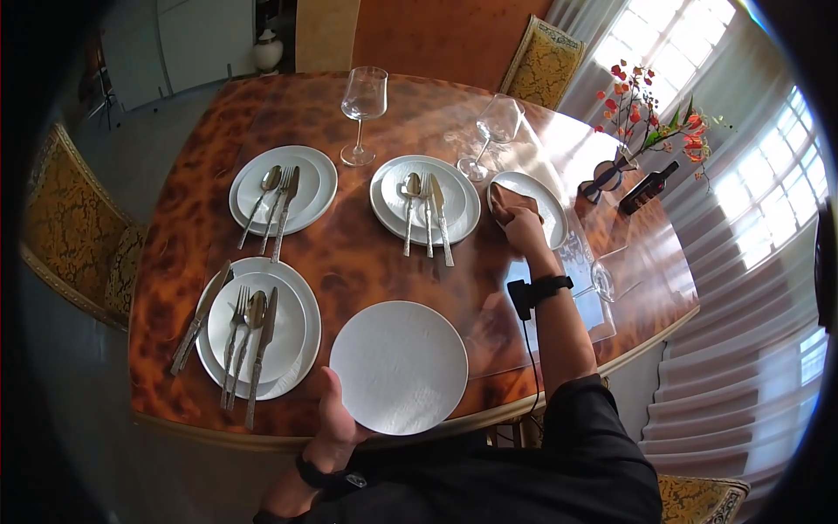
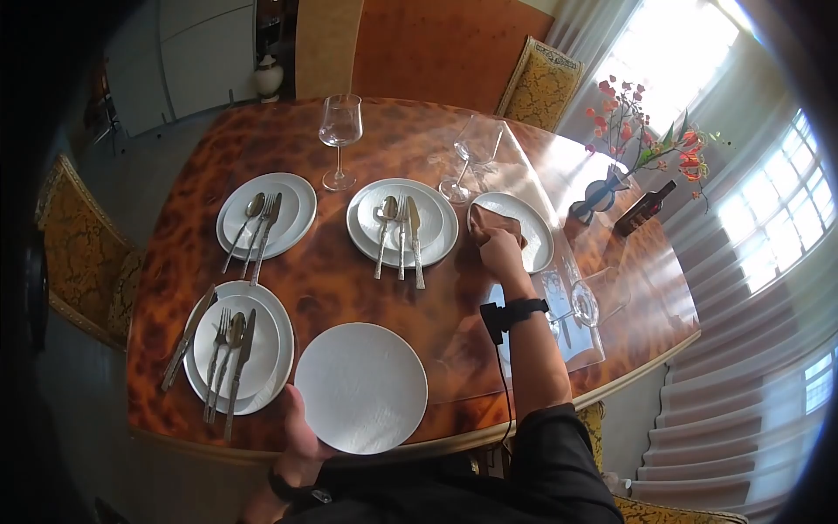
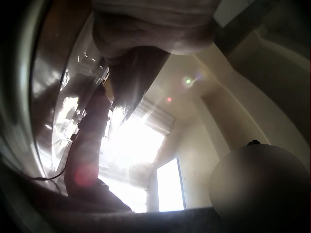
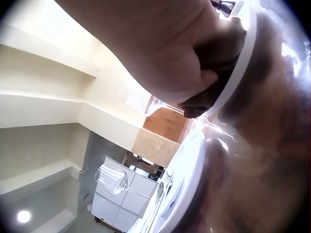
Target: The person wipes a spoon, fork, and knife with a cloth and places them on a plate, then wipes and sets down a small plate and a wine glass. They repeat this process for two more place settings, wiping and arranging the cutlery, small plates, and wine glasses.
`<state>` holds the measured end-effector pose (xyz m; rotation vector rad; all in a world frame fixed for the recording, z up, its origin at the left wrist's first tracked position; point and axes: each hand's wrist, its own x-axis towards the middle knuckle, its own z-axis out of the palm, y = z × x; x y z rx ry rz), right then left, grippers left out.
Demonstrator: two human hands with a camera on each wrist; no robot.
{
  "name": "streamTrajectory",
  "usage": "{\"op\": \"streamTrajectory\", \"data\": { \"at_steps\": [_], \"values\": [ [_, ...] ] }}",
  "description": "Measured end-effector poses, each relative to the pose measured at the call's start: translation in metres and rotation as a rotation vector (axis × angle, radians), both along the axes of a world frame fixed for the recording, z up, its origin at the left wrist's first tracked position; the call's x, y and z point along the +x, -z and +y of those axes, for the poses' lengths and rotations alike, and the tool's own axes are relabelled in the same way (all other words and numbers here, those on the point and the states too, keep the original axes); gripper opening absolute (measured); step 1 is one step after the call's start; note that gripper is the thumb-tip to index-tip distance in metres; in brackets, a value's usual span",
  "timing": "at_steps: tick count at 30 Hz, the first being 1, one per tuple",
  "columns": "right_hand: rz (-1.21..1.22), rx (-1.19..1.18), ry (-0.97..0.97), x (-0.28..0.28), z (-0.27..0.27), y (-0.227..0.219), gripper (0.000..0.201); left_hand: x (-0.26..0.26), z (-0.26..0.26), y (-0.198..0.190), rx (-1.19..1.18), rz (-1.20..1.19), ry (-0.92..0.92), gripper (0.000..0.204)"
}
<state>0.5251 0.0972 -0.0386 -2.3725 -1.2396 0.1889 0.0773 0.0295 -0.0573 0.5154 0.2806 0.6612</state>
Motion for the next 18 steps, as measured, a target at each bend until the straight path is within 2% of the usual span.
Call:
{"op": "streamTrajectory", "data": {
  "at_steps": [2, 5, 8, 11, 16, 18],
  "values": [
    [0.025, -0.023, -0.058, 0.003, 0.014, -0.006, 0.040, 0.001, 0.002, -0.005, -0.009, 0.008, 0.011, 0.094],
    [-0.167, 0.031, -0.136, 0.047, 0.048, 0.041, 0.045, 0.005, 0.006, -0.009, -0.021, -0.001, 0.011, 0.090],
    [-0.323, 0.002, 0.074, 0.035, 0.059, 0.030, 0.047, 0.005, 0.007, -0.011, -0.124, -0.041, -0.039, 0.081],
    [-0.185, -0.053, 0.167, 0.065, 0.075, 0.032, 0.052, 0.003, 0.010, -0.006, -0.049, 0.066, -0.080, 0.090],
    [-0.149, -0.017, 0.341, 0.085, 0.075, 0.026, 0.046, -0.002, 0.014, 0.003, -0.040, 0.117, -0.136, 0.086],
    [-0.116, -0.099, 0.436, 0.087, 0.061, 0.015, 0.046, -0.007, 0.013, 0.000, -0.101, 0.040, -0.118, 0.080]
  ]
}}
